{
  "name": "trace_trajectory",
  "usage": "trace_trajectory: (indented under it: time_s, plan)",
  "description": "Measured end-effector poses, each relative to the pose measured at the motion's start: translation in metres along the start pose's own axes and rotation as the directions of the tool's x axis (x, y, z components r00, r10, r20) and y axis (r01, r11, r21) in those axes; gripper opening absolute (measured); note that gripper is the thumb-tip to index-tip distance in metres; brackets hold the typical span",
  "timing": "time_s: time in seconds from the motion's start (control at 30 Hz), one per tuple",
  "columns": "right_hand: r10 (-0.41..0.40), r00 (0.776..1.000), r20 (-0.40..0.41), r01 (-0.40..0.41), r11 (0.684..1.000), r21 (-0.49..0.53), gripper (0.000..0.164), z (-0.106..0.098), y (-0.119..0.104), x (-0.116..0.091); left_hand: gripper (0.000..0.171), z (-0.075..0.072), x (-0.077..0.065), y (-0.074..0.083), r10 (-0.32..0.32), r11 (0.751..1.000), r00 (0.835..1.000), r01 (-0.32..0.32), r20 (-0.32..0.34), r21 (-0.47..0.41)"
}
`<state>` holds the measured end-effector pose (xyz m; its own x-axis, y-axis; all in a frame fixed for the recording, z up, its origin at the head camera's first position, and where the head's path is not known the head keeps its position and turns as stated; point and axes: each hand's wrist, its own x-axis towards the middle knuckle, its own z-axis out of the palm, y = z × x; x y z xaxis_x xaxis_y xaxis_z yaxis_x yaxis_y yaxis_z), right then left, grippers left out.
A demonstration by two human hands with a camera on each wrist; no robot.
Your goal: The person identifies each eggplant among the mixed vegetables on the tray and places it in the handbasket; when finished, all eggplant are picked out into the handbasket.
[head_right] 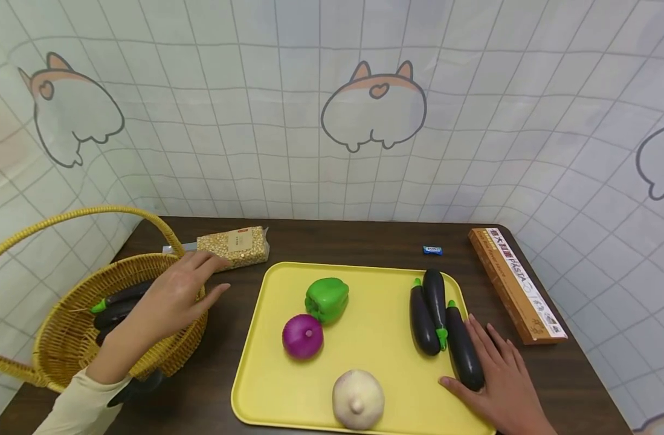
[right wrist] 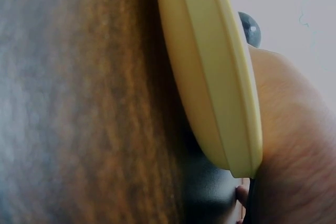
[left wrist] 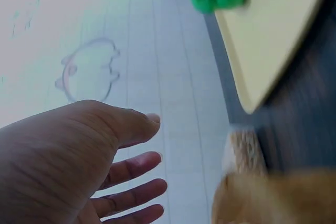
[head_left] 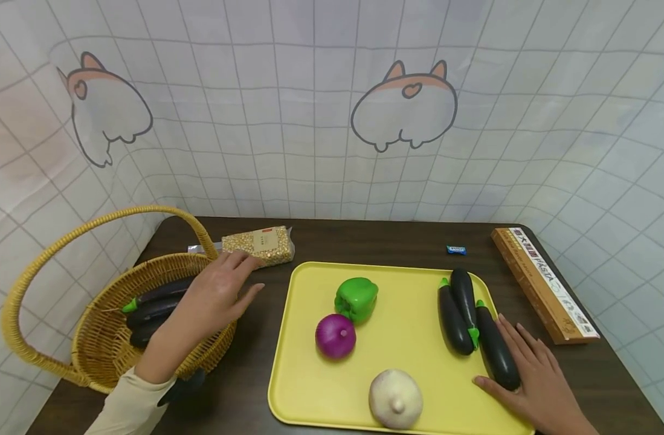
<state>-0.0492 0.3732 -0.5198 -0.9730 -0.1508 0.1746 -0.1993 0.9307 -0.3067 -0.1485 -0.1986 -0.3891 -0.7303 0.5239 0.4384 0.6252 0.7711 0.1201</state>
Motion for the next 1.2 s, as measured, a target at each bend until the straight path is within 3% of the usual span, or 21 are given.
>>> trace_trajectory:
  time_s: [0.27,0.43,0.57,0.9,1.1,1.2]
  plan:
    - [0.011,1.000,0.003,-0.011,1.000,0.005,0.115,0.002,0.000,-0.002,0.035,0.029,0.041,0.042,0.151,0.987,0.988,-0.152,-0.013,-0.056]
    - [0.012,1.000,-0.002,-0.012,1.000,0.001,0.114,0.004,0.002,-0.002,0.033,0.049,0.069,0.074,0.253,0.961,0.967,-0.255,-0.025,-0.110]
    - [0.020,1.000,0.000,-0.020,1.000,-0.010,0.115,0.005,0.003,-0.003,0.032,0.065,0.090,0.100,0.330,0.936,0.944,-0.327,0.005,-0.134]
    - [0.022,1.000,-0.003,-0.023,0.999,-0.023,0.115,0.002,0.002,-0.002,0.033,0.099,0.132,0.153,0.471,0.881,0.870,-0.472,0.146,-0.030]
    - [0.016,1.000,-0.009,-0.017,1.000,-0.023,0.115,0.001,0.001,0.001,0.038,0.118,0.152,0.177,0.469,0.883,0.819,-0.437,0.330,-0.170]
    - [0.014,1.000,-0.008,-0.014,1.000,-0.020,0.115,0.002,0.002,0.001,0.042,0.127,0.161,0.188,0.474,0.880,0.792,-0.427,0.384,-0.206]
